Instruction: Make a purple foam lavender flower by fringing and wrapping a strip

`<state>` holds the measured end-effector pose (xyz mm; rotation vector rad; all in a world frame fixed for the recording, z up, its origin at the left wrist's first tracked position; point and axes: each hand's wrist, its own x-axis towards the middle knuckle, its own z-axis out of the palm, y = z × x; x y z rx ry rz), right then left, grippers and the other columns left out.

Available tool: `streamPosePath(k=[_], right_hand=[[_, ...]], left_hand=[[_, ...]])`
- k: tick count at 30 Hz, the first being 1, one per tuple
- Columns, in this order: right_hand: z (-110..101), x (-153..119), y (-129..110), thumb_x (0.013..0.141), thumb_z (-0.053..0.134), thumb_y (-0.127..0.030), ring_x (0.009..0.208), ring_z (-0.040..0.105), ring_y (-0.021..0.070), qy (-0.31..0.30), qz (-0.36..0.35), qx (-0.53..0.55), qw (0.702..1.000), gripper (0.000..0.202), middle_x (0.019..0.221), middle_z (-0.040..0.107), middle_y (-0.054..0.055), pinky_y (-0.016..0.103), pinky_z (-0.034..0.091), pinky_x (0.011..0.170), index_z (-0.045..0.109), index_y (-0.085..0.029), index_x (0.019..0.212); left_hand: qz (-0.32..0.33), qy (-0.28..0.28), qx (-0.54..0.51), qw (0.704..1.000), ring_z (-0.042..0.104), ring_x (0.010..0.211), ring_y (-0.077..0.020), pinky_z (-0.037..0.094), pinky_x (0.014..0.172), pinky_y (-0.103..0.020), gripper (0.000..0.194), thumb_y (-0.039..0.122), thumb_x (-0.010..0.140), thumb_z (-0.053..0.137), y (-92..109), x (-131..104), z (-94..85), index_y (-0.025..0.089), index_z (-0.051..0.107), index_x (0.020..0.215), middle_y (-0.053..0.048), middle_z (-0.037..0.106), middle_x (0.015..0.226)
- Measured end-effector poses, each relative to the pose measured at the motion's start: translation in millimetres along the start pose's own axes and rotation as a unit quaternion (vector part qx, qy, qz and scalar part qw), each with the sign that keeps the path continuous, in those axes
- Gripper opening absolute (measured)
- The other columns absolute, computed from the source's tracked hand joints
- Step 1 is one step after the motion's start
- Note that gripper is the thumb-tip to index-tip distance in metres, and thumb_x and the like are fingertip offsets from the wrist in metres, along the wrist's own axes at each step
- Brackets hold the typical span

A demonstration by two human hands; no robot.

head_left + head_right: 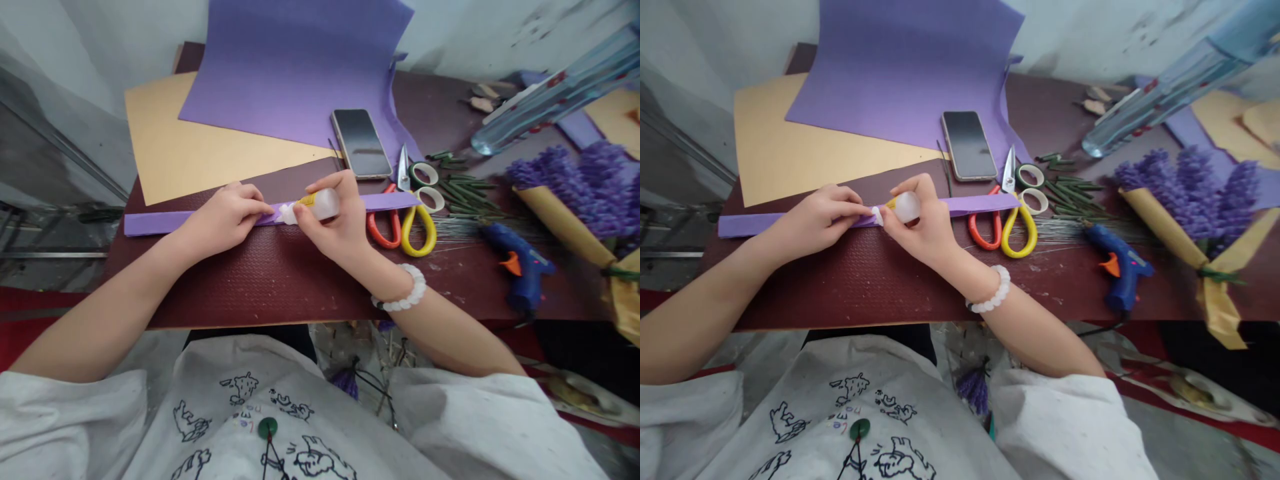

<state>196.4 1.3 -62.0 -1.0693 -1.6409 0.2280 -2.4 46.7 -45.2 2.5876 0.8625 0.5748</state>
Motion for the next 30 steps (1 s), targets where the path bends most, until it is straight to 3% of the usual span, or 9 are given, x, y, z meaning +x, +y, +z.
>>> streamPosePath(k=[7, 17, 24, 28, 30], right_hand=[[-3, 1, -4, 0.078, 0.063, -0.035, 0.07, 0.052, 0.0128, -0.02, 0.03, 0.004, 0.999, 0.023, 0.083, 0.054, -0.001, 0.028, 0.045, 0.058, 0.046, -0.026, 0.09], [-3, 2, -4, 0.073, 0.065, -0.025, 0.06, 0.05, 0.0098, -0.014, -0.009, 0.008, 1.0, 0.022, 0.08, 0.057, -0.003, 0.026, 0.044, 0.055, 0.051, -0.025, 0.09], [-6, 6, -4, 0.072, 0.068, -0.033, 0.058, 0.051, 0.0107, -0.056, -0.023, -0.013, 0.998, 0.025, 0.076, 0.06, -0.003, 0.026, 0.043, 0.053, 0.05, -0.025, 0.087], [-7, 12, -10, 0.073, 0.064, -0.028, 0.072, 0.055, 0.0163, -0.098, -0.055, 0.018, 0.993, 0.018, 0.077, 0.057, 0.001, 0.033, 0.047, 0.067, 0.049, -0.025, 0.081], [-6, 14, -12, 0.071, 0.061, -0.024, 0.085, 0.056, 0.0196, -0.126, -0.036, 0.083, 0.988, 0.015, 0.083, 0.057, 0.002, 0.039, 0.047, 0.078, 0.049, -0.025, 0.08]], left_hand=[[-0.012, -0.003, -0.002, 1.0, 0.059, 0.092, -0.0194, 0.048, 0.089, -0.036, 0.029, 0.017, 0.088, 0.047, 0, 0, 0.2, 0.016, 0.072, 0.102, -0.009, 0.066, 0.097], [-0.018, -0.011, 0.003, 1.0, 0.058, 0.094, -0.0207, 0.047, 0.089, -0.038, 0.029, 0.016, 0.089, 0.047, 1, -1, -0.6, 0.012, 0.071, 0.105, -0.011, 0.065, 0.1], [-0.01, -0.021, 0.012, 1.0, 0.056, 0.095, -0.0218, 0.046, 0.09, -0.04, 0.026, 0.022, 0.089, 0.051, 2, -3, -2.3, 0.015, 0.069, 0.106, -0.01, 0.064, 0.1], [-0.016, -0.02, 0.019, 0.999, 0.055, 0.096, -0.0217, 0.045, 0.091, -0.04, 0.026, 0.02, 0.088, 0.053, 1, -3, -0.5, 0.016, 0.069, 0.107, -0.009, 0.063, 0.1], [-0.023, -0.021, 0.018, 0.999, 0.055, 0.095, -0.0218, 0.044, 0.09, -0.04, 0.025, 0.02, 0.088, 0.053, 1, -2, 0.4, 0.016, 0.069, 0.107, -0.009, 0.064, 0.1]])
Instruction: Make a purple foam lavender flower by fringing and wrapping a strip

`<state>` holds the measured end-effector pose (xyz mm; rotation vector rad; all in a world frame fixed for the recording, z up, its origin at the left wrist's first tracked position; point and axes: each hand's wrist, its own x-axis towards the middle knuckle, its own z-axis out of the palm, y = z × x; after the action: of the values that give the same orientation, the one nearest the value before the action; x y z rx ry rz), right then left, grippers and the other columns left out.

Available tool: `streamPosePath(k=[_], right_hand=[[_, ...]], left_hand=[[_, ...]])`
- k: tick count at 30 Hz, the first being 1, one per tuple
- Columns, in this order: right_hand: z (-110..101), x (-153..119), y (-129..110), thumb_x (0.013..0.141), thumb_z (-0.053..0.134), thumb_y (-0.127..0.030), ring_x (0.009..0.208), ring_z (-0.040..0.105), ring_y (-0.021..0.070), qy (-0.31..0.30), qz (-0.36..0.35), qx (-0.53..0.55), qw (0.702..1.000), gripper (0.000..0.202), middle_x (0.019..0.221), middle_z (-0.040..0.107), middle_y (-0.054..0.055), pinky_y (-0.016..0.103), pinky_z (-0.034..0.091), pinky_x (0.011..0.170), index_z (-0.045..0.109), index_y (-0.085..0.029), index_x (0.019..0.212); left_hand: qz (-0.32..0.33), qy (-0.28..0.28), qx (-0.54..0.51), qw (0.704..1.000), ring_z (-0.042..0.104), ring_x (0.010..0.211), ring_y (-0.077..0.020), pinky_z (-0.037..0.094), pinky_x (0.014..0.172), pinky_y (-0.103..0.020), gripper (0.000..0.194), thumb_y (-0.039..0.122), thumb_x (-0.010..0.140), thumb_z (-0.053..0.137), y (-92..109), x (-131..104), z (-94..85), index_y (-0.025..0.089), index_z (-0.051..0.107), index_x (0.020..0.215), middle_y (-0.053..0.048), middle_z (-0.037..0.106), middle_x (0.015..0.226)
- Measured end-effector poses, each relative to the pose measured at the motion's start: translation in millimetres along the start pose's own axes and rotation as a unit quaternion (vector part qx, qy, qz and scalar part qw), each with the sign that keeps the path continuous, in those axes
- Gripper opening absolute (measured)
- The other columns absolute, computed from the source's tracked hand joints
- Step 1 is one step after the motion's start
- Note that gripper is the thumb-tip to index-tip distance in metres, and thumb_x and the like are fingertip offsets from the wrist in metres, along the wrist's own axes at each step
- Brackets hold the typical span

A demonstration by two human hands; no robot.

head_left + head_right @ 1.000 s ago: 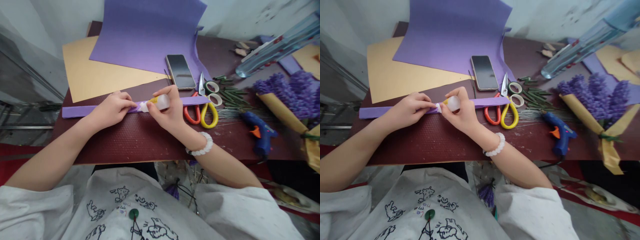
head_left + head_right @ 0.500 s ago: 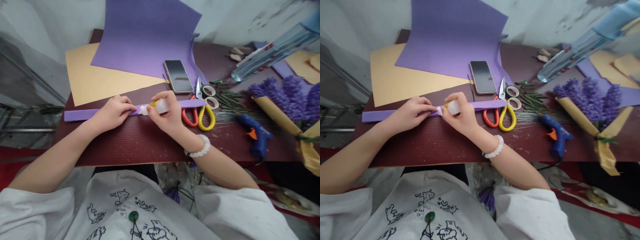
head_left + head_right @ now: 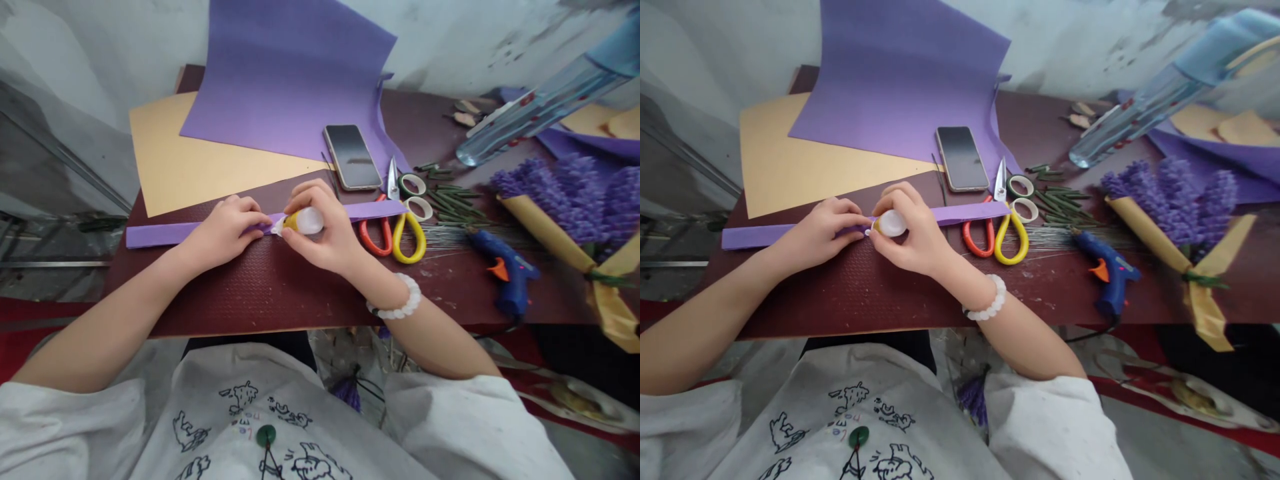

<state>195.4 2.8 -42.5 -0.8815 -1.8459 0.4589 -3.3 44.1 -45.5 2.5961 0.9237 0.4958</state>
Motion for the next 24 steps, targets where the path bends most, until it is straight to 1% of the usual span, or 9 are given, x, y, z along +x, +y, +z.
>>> streamPosePath(k=[2, 4, 7, 9, 12, 14, 17, 20, 24], right_hand=[[4, 2, 0, 0.067, 0.057, -0.021, 0.086, 0.057, 0.0195, -0.012, 0.051, 0.114, 0.992, 0.017, 0.085, 0.056, 0.002, 0.04, 0.048, 0.08, 0.047, -0.024, 0.08], [11, 5, 1, 0.061, 0.053, -0.019, 0.078, 0.056, 0.0172, -0.012, 0.102, 0.208, 0.973, 0.02, 0.081, 0.053, 0.0, 0.038, 0.049, 0.074, 0.045, -0.024, 0.079], [22, 13, 6, 0.057, 0.053, -0.018, 0.068, 0.051, 0.0157, -0.003, 0.119, 0.253, 0.96, 0.023, 0.073, 0.05, -0.002, 0.034, 0.048, 0.062, 0.042, -0.025, 0.075], [29, 20, 10, 0.061, 0.054, -0.021, 0.064, 0.05, 0.0158, -0.012, 0.105, 0.265, 0.958, 0.02, 0.071, 0.05, -0.001, 0.034, 0.047, 0.057, 0.042, -0.026, 0.076], [35, 27, 13, 0.076, 0.053, -0.035, 0.06, 0.051, 0.0159, -0.017, 0.114, 0.248, 0.962, 0.014, 0.068, 0.05, 0.0, 0.034, 0.049, 0.054, 0.042, -0.026, 0.074], [37, 28, 12, 0.083, 0.046, -0.048, 0.055, 0.049, 0.0152, -0.008, 0.145, 0.242, 0.959, 0.027, 0.063, 0.048, 0.0, 0.034, 0.048, 0.051, 0.041, -0.026, 0.068], [40, 25, 7, 0.085, 0.039, -0.061, 0.054, 0.047, 0.0147, 0.018, 0.149, 0.236, 0.96, 0.045, 0.058, 0.045, 0.0, 0.034, 0.047, 0.053, 0.041, -0.026, 0.058], [43, 22, 4, 0.088, 0.034, -0.062, 0.058, 0.05, 0.0155, 0.061, 0.134, 0.202, 0.968, 0.046, 0.057, 0.045, 0.0, 0.035, 0.049, 0.059, 0.039, -0.025, 0.059], [48, 24, 5, 0.094, 0.018, -0.053, 0.05, 0.048, 0.015, 0.119, 0.153, 0.186, 0.963, 0.042, 0.053, 0.039, -0.001, 0.035, 0.049, 0.054, 0.03, -0.026, 0.065]], left_hand=[[-0.006, -0.002, -0.003, 1.0, 0.055, 0.095, -0.0219, 0.045, 0.09, -0.04, 0.024, 0.021, 0.088, 0.053, 1, 1, 0.2, 0.016, 0.069, 0.105, -0.01, 0.064, 0.101], [-0.008, -0.003, -0.003, 1.0, 0.056, 0.094, -0.0214, 0.044, 0.089, -0.039, 0.021, 0.021, 0.087, 0.054, 2, 1, 0.0, 0.016, 0.07, 0.101, -0.009, 0.064, 0.101], [-0.003, -0.005, -0.002, 1.0, 0.056, 0.094, -0.0203, 0.044, 0.089, -0.038, 0.018, 0.02, 0.088, 0.053, 2, 2, -0.5, 0.017, 0.069, 0.096, -0.008, 0.065, 0.101], [0.002, -0.005, -0.002, 1.0, 0.056, 0.096, -0.0204, 0.044, 0.089, -0.038, 0.018, 0.018, 0.088, 0.051, 1, 2, -0.4, 0.016, 0.067, 0.094, -0.008, 0.064, 0.101], [0.003, -0.004, -0.002, 1.0, 0.056, 0.099, -0.0212, 0.044, 0.09, -0.039, 0.016, 0.015, 0.086, 0.052, -1, 1, 0.2, 0.015, 0.066, 0.095, -0.009, 0.064, 0.103], [0.004, -0.004, -0.006, 1.0, 0.056, 0.099, -0.0211, 0.044, 0.091, -0.039, 0.016, 0.016, 0.086, 0.053, -1, 1, 0.7, 0.016, 0.066, 0.095, -0.008, 0.064, 0.104], [-0.002, 0.001, -0.016, 1.0, 0.057, 0.096, -0.0201, 0.044, 0.09, -0.038, 0.015, 0.016, 0.086, 0.053, 0, 1, 1.1, 0.017, 0.066, 0.095, -0.007, 0.064, 0.102], [-0.012, 0.004, -0.016, 1.0, 0.057, 0.093, -0.0197, 0.044, 0.089, -0.039, 0.015, 0.016, 0.086, 0.054, 2, 1, 0.8, 0.017, 0.066, 0.095, -0.007, 0.065, 0.101], [-0.026, -0.006, -0.013, 1.0, 0.056, 0.095, -0.0209, 0.044, 0.09, -0.039, 0.016, 0.017, 0.085, 0.054, 4, 1, 0.0, 0.017, 0.067, 0.095, -0.008, 0.064, 0.102]])
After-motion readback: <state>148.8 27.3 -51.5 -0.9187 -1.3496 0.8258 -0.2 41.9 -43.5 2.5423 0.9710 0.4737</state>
